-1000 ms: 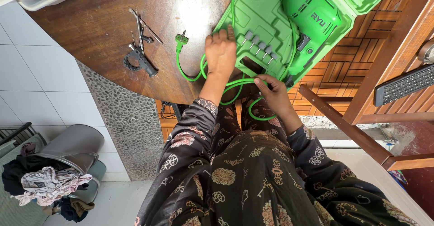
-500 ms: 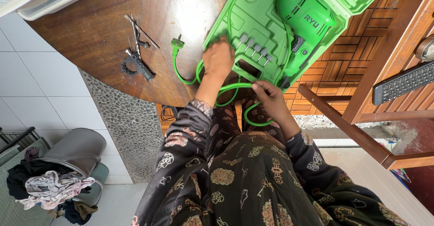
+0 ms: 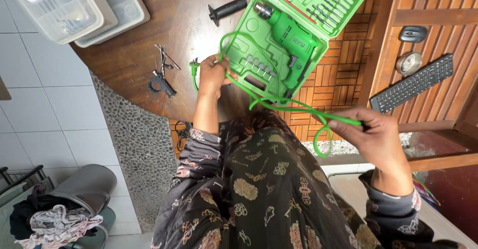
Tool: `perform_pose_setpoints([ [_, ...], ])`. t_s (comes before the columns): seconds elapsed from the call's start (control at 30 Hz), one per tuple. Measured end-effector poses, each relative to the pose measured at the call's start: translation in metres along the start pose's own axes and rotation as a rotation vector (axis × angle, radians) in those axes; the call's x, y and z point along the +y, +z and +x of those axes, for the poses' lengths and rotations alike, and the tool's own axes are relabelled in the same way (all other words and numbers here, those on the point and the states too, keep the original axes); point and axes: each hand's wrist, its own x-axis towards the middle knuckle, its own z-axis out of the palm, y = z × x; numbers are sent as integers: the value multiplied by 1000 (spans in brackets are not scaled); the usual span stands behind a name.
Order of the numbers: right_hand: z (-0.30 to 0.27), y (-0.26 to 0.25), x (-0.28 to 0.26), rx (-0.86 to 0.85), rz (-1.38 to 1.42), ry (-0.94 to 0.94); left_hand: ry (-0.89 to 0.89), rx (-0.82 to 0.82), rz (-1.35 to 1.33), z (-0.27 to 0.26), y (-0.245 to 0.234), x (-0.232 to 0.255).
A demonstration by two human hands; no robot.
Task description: The person organizes tools and hardware on a round wooden table. They place a small compartmentalized box into a larger plastic container, close it, and then open a green drill kit. They remove the drill and several drill bits, place them on the table, and then coil the drill's power cord before placing the drill back in the kit.
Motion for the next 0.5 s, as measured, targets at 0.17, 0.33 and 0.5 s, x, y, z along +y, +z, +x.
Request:
perform_pose_setpoints([
  [0.17,-54,-50,-19,197,121,-226,316,-246,-86,-102,27,59],
  [0.33,-88,-72,-57,256,379,-492,443,-270,467,-207,31,113],
  [0.5,-106,-69,-123,291,403,-541,1206,34,882,-268,58,140],
])
